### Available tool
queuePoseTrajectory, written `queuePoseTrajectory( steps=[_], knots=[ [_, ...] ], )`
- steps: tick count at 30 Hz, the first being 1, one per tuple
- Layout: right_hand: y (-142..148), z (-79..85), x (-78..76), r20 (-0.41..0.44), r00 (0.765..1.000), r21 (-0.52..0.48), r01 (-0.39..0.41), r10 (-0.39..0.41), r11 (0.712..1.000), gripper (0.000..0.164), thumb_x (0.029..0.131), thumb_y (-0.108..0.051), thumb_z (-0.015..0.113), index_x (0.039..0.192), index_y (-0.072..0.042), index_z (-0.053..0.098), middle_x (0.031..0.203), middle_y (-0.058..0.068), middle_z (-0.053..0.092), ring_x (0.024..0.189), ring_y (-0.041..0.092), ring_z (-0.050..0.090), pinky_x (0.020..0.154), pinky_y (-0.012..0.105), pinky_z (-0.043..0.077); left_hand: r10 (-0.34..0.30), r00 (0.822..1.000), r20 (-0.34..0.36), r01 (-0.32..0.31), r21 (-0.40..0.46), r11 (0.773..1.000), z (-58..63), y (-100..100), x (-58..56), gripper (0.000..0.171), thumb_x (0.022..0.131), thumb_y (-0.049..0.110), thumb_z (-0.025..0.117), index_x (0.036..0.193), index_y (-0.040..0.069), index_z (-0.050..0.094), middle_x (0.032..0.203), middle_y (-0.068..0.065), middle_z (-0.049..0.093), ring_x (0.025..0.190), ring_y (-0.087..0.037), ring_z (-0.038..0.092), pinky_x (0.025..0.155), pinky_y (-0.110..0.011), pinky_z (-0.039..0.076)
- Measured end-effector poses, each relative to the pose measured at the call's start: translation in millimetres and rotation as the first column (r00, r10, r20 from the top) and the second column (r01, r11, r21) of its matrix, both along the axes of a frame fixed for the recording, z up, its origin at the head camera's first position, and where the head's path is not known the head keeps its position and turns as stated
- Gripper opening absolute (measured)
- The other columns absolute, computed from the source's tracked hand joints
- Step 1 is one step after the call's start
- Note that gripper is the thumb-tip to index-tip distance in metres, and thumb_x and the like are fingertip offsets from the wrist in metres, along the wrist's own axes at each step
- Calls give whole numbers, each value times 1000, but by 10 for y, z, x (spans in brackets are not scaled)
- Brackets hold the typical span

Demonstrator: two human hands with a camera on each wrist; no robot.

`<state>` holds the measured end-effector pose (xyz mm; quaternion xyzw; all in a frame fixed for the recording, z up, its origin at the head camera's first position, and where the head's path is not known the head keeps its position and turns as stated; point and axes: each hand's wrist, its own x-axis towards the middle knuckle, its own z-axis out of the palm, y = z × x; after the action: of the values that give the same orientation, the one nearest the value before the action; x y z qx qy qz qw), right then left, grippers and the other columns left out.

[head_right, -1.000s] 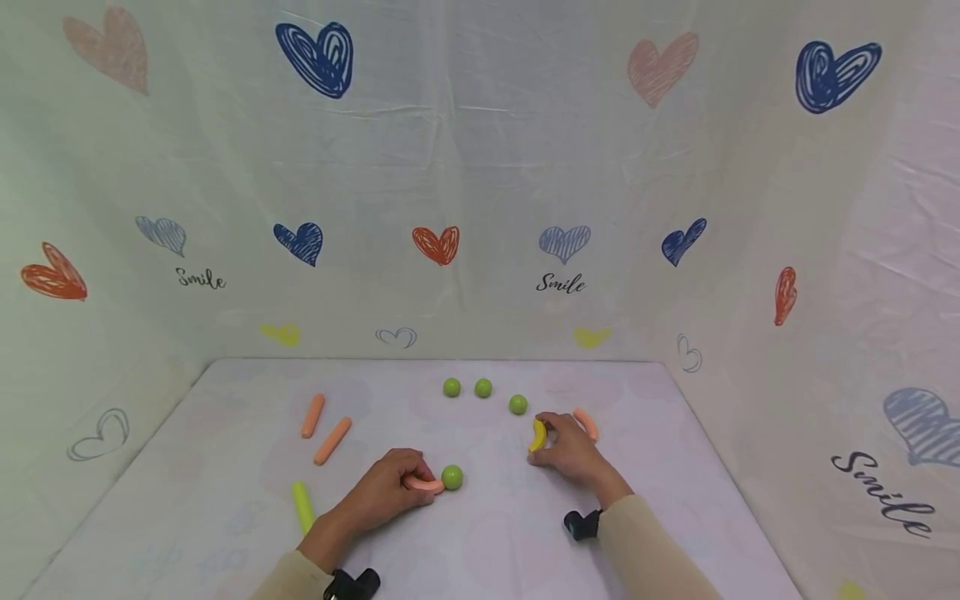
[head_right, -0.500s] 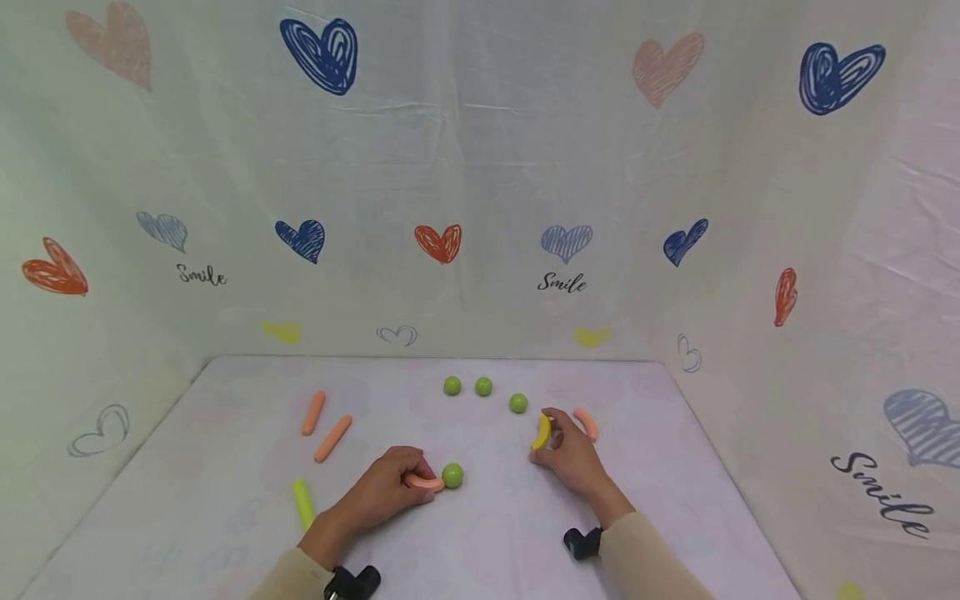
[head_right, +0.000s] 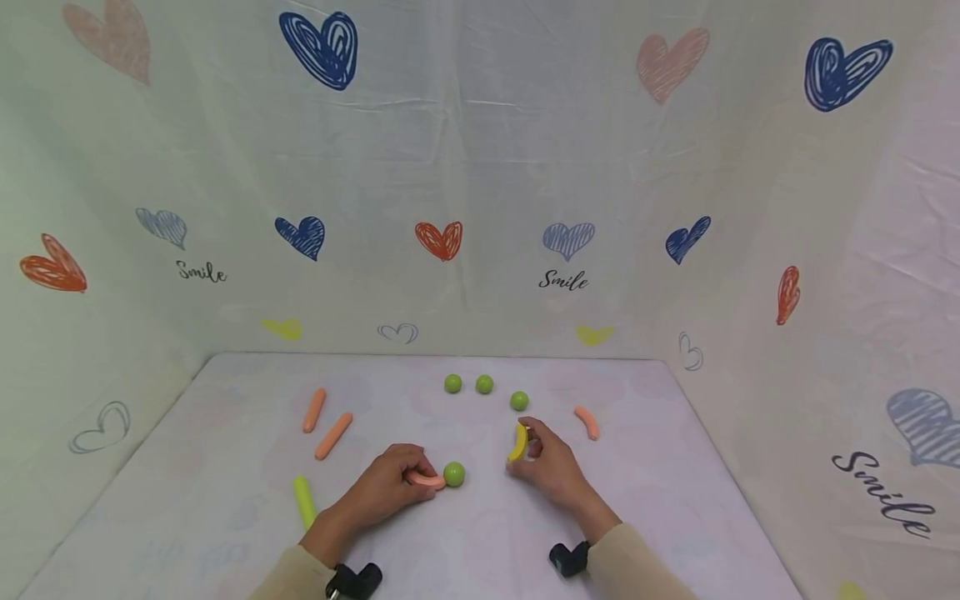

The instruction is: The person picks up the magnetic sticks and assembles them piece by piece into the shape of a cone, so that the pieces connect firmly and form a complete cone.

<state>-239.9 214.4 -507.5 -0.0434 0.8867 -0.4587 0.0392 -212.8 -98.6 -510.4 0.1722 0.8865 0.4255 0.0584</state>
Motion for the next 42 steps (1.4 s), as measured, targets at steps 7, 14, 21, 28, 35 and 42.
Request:
queuePoseTrajectory(
  steps=[7,14,21,28,35,42],
  knots=[
    [-251,30,64,-5,998,-5,-59,59,998,75,82,-21,91,148,-16,58,116,0,64,96,16,54,83,31,43,9,1000,-8,-9,-13,1000,22,1,5,15,88,26,88,97,24,75,127,-4,68,134,-32,56,111,-57,47],
    [-456,51,94,-13,994,19,-108,108,994,75,82,-22,91,148,-14,57,112,1,63,96,17,53,80,29,44,13,1000,-10,-13,-26,1000,51,6,-2,15,87,26,88,96,24,77,128,-5,68,134,-32,56,111,-58,47],
    [-521,26,84,-29,991,60,-127,129,990,75,81,-23,93,146,-14,59,107,1,62,94,18,52,79,30,44,-7,1000,-29,6,-19,1000,60,11,1,14,87,26,88,95,27,77,123,0,68,128,-27,57,108,-55,48],
    [-530,30,97,-18,985,102,-167,170,981,76,81,-26,92,148,-14,57,109,1,63,95,18,51,77,30,43,-27,999,-46,27,-13,1000,43,12,-5,14,87,26,89,95,27,78,121,0,68,127,-28,56,108,-57,48],
    [-518,42,106,-9,985,96,-171,173,981,77,82,-28,92,149,-14,57,115,1,66,96,18,52,77,28,43,-33,999,-40,32,-26,999,35,20,-6,13,87,26,88,95,28,78,121,1,68,128,-29,56,109,-57,47],
    [-504,25,108,-6,987,85,-158,159,984,75,83,-29,92,149,-15,58,118,0,67,96,17,53,78,28,43,-26,999,-38,25,-26,999,29,38,-2,14,86,26,89,95,28,79,115,5,68,125,-25,56,108,-55,48]
  ],
)
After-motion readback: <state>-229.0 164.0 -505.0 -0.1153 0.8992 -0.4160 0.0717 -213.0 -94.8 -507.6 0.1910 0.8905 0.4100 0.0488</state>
